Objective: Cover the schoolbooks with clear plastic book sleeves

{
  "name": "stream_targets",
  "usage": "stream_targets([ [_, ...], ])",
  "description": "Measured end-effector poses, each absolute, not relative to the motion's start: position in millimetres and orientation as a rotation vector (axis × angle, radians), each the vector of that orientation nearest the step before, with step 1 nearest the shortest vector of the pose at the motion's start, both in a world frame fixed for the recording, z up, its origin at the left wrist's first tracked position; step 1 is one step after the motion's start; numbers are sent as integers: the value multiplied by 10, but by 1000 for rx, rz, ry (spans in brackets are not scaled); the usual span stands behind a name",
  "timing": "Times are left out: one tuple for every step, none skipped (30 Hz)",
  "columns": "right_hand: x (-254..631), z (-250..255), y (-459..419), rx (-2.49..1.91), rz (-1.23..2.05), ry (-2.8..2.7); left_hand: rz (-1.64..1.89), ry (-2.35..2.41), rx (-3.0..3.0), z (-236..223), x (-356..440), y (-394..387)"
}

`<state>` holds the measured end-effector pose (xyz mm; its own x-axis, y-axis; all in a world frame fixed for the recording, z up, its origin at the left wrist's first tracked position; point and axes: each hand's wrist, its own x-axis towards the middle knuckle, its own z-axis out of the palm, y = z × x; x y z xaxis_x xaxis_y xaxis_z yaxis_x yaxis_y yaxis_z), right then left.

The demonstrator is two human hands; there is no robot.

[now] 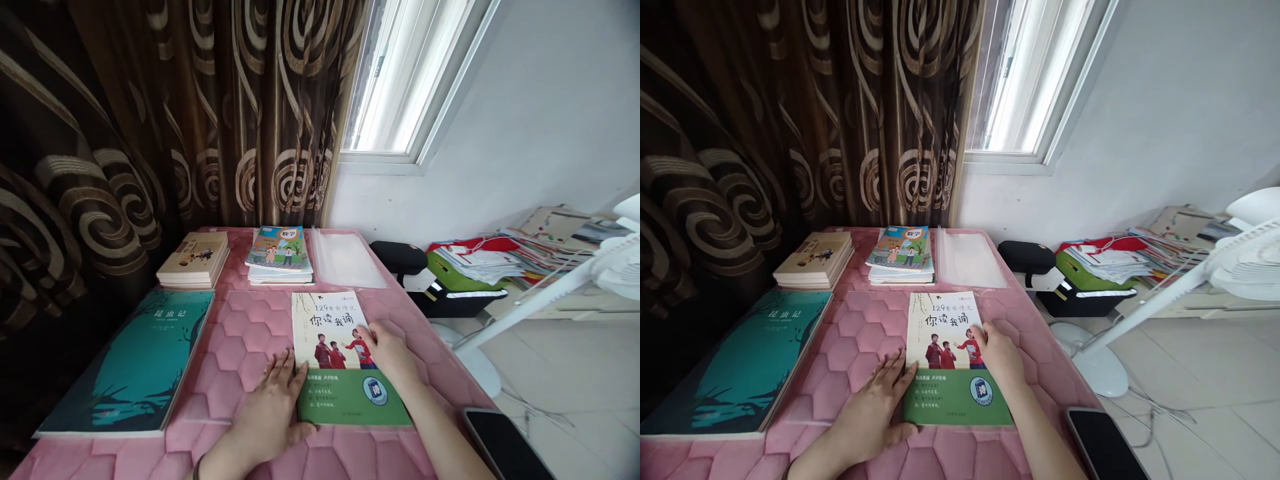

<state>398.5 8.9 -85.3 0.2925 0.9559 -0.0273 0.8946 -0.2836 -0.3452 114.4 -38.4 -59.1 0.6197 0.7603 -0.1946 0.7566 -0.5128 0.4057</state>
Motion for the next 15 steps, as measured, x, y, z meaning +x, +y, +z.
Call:
stream_targets([
  [3975, -843, 82, -2318, 325, -1690, -2, 1208, 2386, -568, 1152, -385],
  [3964, -834, 74, -2334, 304, -1687, -18, 1220, 2379, -543, 1161, -388],
  [3954, -825, 65, -2342, 267, -1685, -34, 1232, 2372, -519, 1170, -392],
  [3947, -817, 57, -2337, 218, -1687, -48, 1244, 2365, -498, 1178, -397],
  [3942, -811, 49, -2326, 167, -1684, -60, 1254, 2361, -481, 1184, -403],
  [3941, -807, 43, -2317, 131, -1673, -68, 1259, 2359, -470, 1189, -408],
  [3944, -804, 38, -2314, 118, -1653, -72, 1262, 2360, -463, 1192, -412],
  [3951, -802, 37, -2318, 135, -1629, -73, 1264, 2361, -460, 1193, -415],
  [3963, -803, 39, -2321, 180, -1605, -72, 1265, 2364, -458, 1194, -416],
  [3980, -807, 45, -2313, 239, -1585, -71, 1267, 2368, -458, 1193, -415],
  [4001, -813, 56, -2293, 299, -1570, -67, 1266, 2374, -458, 1192, -412],
  [4026, -822, 72, -2259, 361, -1561, -62, 1264, 2381, -459, 1191, -409],
  [4053, -832, 92, -2219, 420, -1548, -57, 1261, 2390, -462, 1190, -406],
  [4081, -844, 114, -2185, 476, -1524, -51, 1256, 2402, -467, 1188, -403],
  [4107, -855, 137, -2147, 528, -1489, -45, 1251, 2415, -477, 1186, -402],
])
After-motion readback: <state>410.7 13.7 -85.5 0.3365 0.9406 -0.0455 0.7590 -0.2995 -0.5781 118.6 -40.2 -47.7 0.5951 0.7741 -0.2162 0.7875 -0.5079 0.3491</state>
